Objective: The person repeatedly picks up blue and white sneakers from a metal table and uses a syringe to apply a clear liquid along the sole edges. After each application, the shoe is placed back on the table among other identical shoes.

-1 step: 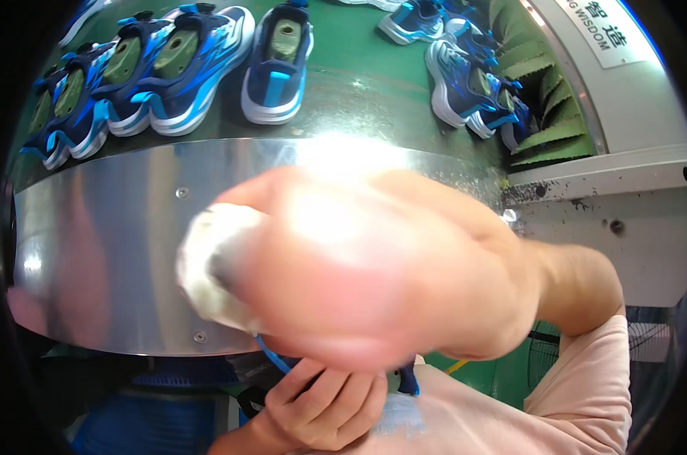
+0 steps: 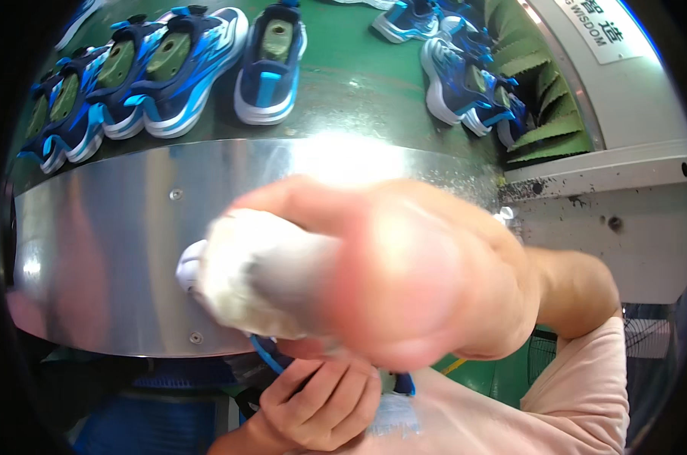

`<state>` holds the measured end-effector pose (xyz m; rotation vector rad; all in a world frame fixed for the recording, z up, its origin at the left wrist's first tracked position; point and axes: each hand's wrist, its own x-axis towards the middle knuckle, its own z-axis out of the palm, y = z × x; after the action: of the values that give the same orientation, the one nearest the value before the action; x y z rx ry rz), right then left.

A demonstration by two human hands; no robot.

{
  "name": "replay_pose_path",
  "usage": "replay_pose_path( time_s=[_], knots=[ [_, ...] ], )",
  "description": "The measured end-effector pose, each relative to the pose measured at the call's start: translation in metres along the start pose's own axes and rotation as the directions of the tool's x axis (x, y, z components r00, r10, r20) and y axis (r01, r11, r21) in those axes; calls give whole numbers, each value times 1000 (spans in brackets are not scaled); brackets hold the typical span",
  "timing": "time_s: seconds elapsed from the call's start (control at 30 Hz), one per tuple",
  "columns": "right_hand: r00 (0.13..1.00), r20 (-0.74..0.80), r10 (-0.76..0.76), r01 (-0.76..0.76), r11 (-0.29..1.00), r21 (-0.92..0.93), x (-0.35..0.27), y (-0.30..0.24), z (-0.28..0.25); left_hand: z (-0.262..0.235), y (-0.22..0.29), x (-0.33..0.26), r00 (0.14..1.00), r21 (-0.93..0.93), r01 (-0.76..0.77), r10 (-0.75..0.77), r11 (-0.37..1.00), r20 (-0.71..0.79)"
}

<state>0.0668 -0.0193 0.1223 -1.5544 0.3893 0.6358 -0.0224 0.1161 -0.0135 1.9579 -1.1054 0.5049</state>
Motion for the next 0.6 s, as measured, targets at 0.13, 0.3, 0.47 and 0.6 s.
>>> replay_pose_path(
  time_s=[0.13, 0.3, 0.47, 0.6],
  knots=[
    [993, 118, -5, -11, 990, 141, -28, 40, -44, 1, 2, -4, 996, 40, -19, 16, 999, 89],
    [946, 309, -100, -40, 908, 417, -62, 95, -81, -5, 13, -2, 970, 112, 9, -36, 994, 241],
    [921, 288, -262, 58, 823, 565, -84, 139, -88, 1, 23, 0, 965, 232, 54, -111, 971, 237],
    [864, 255, -433, 169, 728, 664, -93, 170, -100, 3, 22, 6, 952, 239, 25, -96, 971, 290]
  ],
)
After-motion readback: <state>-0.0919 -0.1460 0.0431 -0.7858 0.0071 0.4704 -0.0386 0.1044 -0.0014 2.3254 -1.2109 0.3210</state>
